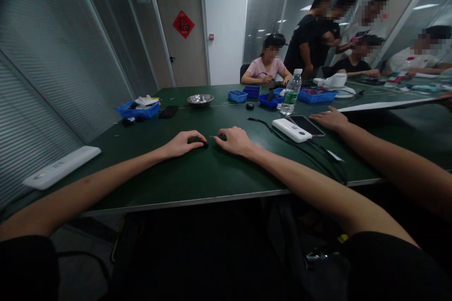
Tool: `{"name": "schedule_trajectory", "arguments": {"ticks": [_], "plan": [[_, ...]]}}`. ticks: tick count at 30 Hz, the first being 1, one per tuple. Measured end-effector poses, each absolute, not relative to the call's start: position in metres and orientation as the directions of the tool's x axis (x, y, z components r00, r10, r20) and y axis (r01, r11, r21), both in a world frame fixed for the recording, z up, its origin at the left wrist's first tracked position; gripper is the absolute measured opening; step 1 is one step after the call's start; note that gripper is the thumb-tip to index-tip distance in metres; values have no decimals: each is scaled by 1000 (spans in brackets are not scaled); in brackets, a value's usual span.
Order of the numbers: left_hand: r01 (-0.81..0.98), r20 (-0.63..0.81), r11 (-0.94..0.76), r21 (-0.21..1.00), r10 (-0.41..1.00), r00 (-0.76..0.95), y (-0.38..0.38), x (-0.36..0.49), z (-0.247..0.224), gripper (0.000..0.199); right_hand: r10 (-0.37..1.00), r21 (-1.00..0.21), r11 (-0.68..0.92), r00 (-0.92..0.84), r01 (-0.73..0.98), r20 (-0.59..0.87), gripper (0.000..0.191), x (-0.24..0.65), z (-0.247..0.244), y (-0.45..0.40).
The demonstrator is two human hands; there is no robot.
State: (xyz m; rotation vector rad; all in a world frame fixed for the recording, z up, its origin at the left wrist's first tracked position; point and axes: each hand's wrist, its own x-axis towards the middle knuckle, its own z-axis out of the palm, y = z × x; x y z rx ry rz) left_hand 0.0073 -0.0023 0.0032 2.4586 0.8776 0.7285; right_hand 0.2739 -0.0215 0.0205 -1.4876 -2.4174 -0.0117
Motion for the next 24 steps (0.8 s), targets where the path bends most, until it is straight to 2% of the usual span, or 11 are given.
{"name": "schedule_trajectory", "arguments": {"ticks": [6, 10, 14, 17, 20, 24], "plan": [[405, 306, -684, 607, 671, 676, 10, -2, 1, 31, 863, -140, 475, -430, 869, 263, 45, 275, 20, -21], [478, 272, -600, 642, 761, 589, 38, -36, 2, 36, 855, -156, 495, -448, 855, 261, 46, 275, 21, -21], [621, 210, -398, 675, 911, 355, 67, -94, 7, 34, 850, -163, 507, -460, 846, 256, 46, 276, 22, -21], [682, 217, -250, 687, 967, 136, 77, -138, 12, 31, 848, -163, 511, -464, 844, 256, 46, 276, 22, -21], [711, 233, -118, 693, 970, -66, 79, -175, 14, 28, 848, -168, 514, -467, 841, 251, 46, 275, 22, -22], [746, 274, -47, 665, 944, -184, 83, -210, 12, 25, 851, -168, 509, -465, 844, 244, 47, 276, 23, -23]]}}
